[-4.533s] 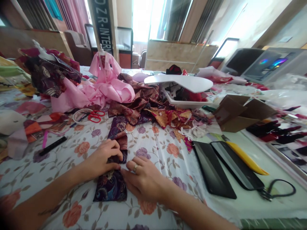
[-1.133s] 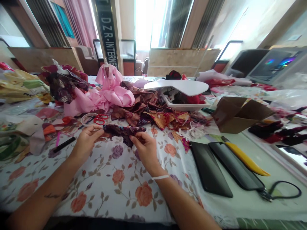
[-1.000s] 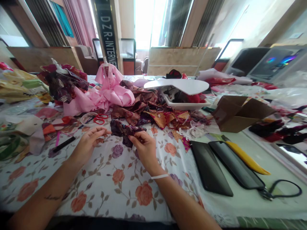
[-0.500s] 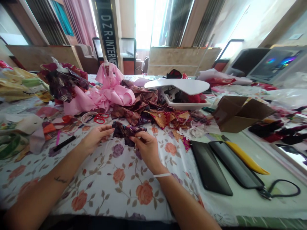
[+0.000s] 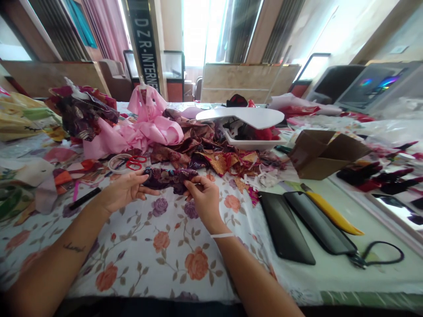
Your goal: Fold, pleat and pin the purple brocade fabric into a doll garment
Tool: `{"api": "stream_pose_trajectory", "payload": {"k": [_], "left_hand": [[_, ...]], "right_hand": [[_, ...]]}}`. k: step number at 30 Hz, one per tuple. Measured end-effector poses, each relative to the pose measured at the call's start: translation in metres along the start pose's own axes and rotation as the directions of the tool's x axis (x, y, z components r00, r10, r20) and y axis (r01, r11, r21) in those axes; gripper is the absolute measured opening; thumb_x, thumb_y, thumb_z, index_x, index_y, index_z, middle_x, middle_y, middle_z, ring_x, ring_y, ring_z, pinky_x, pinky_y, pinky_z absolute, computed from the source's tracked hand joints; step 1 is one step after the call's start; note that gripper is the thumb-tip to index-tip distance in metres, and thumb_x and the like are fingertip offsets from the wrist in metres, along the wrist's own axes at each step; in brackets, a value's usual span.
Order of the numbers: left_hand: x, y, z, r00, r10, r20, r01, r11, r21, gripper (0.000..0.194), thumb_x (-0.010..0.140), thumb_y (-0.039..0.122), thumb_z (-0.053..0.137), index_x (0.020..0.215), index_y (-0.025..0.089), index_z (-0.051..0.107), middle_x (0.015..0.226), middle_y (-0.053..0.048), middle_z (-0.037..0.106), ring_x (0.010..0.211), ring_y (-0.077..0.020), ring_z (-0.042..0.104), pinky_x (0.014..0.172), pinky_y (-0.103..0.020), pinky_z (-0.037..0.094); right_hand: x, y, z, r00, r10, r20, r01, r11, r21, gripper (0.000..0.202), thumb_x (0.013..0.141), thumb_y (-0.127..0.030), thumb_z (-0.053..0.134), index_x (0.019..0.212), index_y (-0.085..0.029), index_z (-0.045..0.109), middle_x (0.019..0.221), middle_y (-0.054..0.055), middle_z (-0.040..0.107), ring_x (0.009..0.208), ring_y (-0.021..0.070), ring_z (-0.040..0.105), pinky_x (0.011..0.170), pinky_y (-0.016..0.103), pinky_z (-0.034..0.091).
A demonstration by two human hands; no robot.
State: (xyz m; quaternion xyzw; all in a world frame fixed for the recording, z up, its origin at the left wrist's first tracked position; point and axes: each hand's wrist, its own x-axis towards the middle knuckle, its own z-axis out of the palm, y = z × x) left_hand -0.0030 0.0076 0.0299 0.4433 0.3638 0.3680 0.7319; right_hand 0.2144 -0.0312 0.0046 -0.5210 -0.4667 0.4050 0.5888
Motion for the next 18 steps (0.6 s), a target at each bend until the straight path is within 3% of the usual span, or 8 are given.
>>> {"api": "stream_pose_trajectory", "payload": {"k": [3,5,7,9,12,14,16,18], "left_hand": [[-0.001,-0.001,0.001,0.998,-0.037,-0.058,0.044,0.991,0.125,0.024,0.072,0.033,0.073,0.081,0.015,0.060,0.068,-0.004,0.067,0.052,-0.0141,0.066,0.034,-0.014,0.037],[-0.002,-0.001,-0.001,0.995,-0.067,-0.069,0.080,0.974,0.211,0.027,0.074,0.040,0.071,0.070,0.016,0.059,0.042,0.002,0.054,0.029,-0.0056,0.045,0.027,-0.015,0.019],[-0.003,-0.001,-0.004,0.998,-0.052,-0.047,0.062,0.963,0.262,0.034,0.076,0.044,0.068,0.060,0.017,0.054,0.030,0.007,0.037,0.024,-0.0014,0.024,0.030,-0.016,0.009],[-0.003,-0.003,-0.006,0.999,0.016,-0.044,-0.003,0.957,0.289,0.036,0.075,0.045,0.068,0.058,0.017,0.054,0.030,0.009,0.032,0.027,-0.0010,0.019,0.032,-0.017,0.009],[-0.001,-0.005,-0.007,0.989,0.101,-0.112,-0.060,0.944,0.326,0.031,0.070,0.044,0.073,0.062,0.016,0.061,0.035,0.009,0.034,0.029,-0.0023,0.023,0.032,-0.017,0.011],[0.000,-0.007,-0.005,0.983,0.125,-0.135,-0.073,0.939,0.337,0.027,0.066,0.041,0.076,0.070,0.016,0.068,0.042,0.005,0.047,0.034,-0.0052,0.039,0.034,-0.016,0.025],[0.001,-0.009,-0.002,0.978,0.165,-0.129,-0.114,0.937,0.330,0.025,0.063,0.036,0.078,0.077,0.016,0.072,0.063,-0.001,0.065,0.057,-0.0122,0.060,0.050,-0.019,0.045],[0.001,-0.012,-0.002,0.975,0.192,-0.113,-0.151,0.943,0.297,0.026,0.063,0.032,0.079,0.083,0.017,0.074,0.088,-0.006,0.072,0.085,-0.0193,0.066,0.074,-0.026,0.052]], "right_hand": [[0.000,-0.001,0.000,1.000,-0.016,0.013,0.016,0.999,-0.035,0.027,0.069,-0.039,0.071,0.065,-0.019,0.053,0.047,-0.002,0.060,0.041,0.0115,0.050,0.044,0.023,0.039],[0.000,-0.003,-0.001,1.000,-0.020,0.023,0.020,0.999,-0.041,0.027,0.069,-0.040,0.070,0.065,-0.019,0.053,0.046,-0.003,0.058,0.041,0.0111,0.049,0.044,0.023,0.037],[0.000,-0.004,-0.002,0.999,-0.014,0.029,0.015,0.999,-0.039,0.027,0.070,-0.040,0.069,0.065,-0.019,0.054,0.045,-0.004,0.055,0.041,0.0103,0.047,0.043,0.023,0.035],[0.000,-0.004,-0.003,0.999,0.003,0.035,-0.001,0.999,-0.033,0.027,0.071,-0.041,0.069,0.065,-0.019,0.054,0.044,-0.005,0.052,0.040,0.0095,0.044,0.042,0.022,0.033],[0.001,-0.004,-0.003,0.999,0.023,0.034,-0.023,1.000,-0.022,0.029,0.070,-0.043,0.069,0.066,-0.019,0.053,0.044,-0.005,0.051,0.040,0.0091,0.043,0.042,0.022,0.032],[0.001,-0.003,-0.003,0.999,0.032,0.023,-0.032,0.999,-0.010,0.030,0.069,-0.044,0.070,0.066,-0.019,0.053,0.045,-0.005,0.051,0.040,0.0092,0.043,0.043,0.022,0.032],[0.001,-0.003,-0.003,0.999,0.042,0.022,-0.042,0.999,0.007,0.031,0.069,-0.044,0.070,0.066,-0.019,0.052,0.045,-0.005,0.052,0.040,0.0094,0.044,0.044,0.023,0.033],[0.001,-0.003,-0.004,0.998,0.052,0.028,-0.053,0.998,0.032,0.031,0.070,-0.044,0.069,0.066,-0.019,0.051,0.045,-0.005,0.051,0.040,0.0092,0.044,0.045,0.022,0.033]]}}
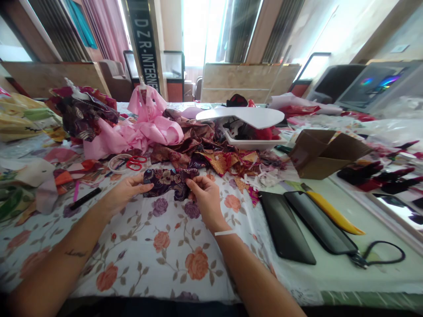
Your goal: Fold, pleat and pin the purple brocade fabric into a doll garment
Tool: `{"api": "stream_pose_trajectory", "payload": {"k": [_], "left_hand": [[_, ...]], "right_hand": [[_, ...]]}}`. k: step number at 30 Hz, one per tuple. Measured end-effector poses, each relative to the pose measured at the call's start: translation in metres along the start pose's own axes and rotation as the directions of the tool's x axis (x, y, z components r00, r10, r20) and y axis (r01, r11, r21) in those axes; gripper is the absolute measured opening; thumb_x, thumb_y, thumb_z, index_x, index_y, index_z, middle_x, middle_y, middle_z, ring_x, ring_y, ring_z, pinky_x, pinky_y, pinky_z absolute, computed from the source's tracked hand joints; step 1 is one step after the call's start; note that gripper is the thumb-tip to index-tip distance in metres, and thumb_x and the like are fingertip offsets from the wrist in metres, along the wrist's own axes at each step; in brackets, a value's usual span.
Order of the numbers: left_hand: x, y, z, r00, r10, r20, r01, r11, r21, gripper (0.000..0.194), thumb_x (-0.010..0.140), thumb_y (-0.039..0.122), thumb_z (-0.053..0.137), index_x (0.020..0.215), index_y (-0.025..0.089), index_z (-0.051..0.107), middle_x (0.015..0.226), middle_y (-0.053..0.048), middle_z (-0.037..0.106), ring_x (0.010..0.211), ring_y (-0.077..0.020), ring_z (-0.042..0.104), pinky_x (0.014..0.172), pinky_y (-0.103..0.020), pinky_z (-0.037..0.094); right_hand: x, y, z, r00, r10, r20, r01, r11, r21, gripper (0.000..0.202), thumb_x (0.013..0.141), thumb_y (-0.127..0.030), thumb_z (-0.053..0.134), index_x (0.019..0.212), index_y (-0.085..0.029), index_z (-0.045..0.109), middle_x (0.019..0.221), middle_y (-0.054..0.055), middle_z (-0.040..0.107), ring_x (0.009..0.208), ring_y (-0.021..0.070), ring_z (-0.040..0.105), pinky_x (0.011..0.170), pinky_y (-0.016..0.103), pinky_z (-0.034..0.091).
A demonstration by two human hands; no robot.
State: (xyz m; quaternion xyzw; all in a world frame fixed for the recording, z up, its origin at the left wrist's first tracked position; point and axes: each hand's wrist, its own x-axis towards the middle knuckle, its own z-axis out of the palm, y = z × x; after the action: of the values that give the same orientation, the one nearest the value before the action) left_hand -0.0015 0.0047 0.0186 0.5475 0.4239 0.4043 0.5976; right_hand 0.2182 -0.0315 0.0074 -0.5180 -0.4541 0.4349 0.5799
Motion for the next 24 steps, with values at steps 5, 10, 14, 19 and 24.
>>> {"api": "stream_pose_trajectory", "payload": {"k": [5,10,14,19,24], "left_hand": [[-0.002,-0.006,-0.002,0.985,-0.144,0.099,0.151,0.986,-0.069,0.028,0.065,0.031,0.078,0.090,0.016,0.074,0.092,-0.009,0.074,0.086,-0.0221,0.069,0.080,-0.032,0.053],[-0.006,-0.001,-0.006,0.992,-0.108,0.063,0.116,0.984,-0.137,0.033,0.058,0.026,0.083,0.087,0.015,0.074,0.085,-0.008,0.075,0.078,-0.0229,0.070,0.074,-0.032,0.056],[-0.008,0.001,-0.012,0.992,-0.123,-0.007,0.120,0.977,-0.175,0.024,0.059,0.027,0.082,0.077,0.014,0.072,0.078,-0.008,0.075,0.068,-0.0203,0.070,0.067,-0.029,0.057],[-0.011,0.002,-0.019,0.978,-0.154,-0.143,0.118,0.966,-0.231,0.025,0.061,0.027,0.080,0.081,0.015,0.069,0.072,-0.004,0.073,0.061,-0.0161,0.069,0.055,-0.021,0.054],[-0.015,0.010,-0.027,0.953,-0.127,-0.275,0.051,0.963,-0.266,0.032,0.060,0.026,0.080,0.088,0.017,0.067,0.070,-0.001,0.071,0.058,-0.0161,0.068,0.046,-0.019,0.051]], "right_hand": [[-0.002,-0.003,0.000,0.999,-0.036,0.003,0.036,0.999,-0.028,0.029,0.073,-0.043,0.067,0.068,-0.019,0.053,0.047,-0.005,0.051,0.043,0.0095,0.043,0.044,0.022,0.032],[-0.007,-0.002,0.003,0.984,-0.159,0.082,0.169,0.976,-0.140,0.030,0.072,-0.043,0.069,0.063,-0.019,0.054,0.050,-0.005,0.046,0.044,0.0088,0.039,0.043,0.023,0.029],[-0.005,-0.003,-0.001,0.961,-0.251,0.111,0.272,0.929,-0.249,0.025,0.076,-0.041,0.065,0.067,-0.019,0.057,0.056,-0.003,0.049,0.050,0.0105,0.044,0.046,0.023,0.034],[0.015,0.001,-0.011,0.857,-0.474,0.203,0.511,0.734,-0.446,0.038,0.072,-0.020,0.063,0.110,-0.022,0.058,0.116,0.009,0.058,0.110,0.0245,0.052,0.091,0.039,0.043],[0.035,0.008,-0.007,0.816,-0.401,0.416,0.562,0.717,-0.412,0.020,0.074,-0.019,0.062,0.093,-0.021,0.068,0.128,0.011,0.054,0.120,0.0272,0.048,0.102,0.044,0.035]]}}
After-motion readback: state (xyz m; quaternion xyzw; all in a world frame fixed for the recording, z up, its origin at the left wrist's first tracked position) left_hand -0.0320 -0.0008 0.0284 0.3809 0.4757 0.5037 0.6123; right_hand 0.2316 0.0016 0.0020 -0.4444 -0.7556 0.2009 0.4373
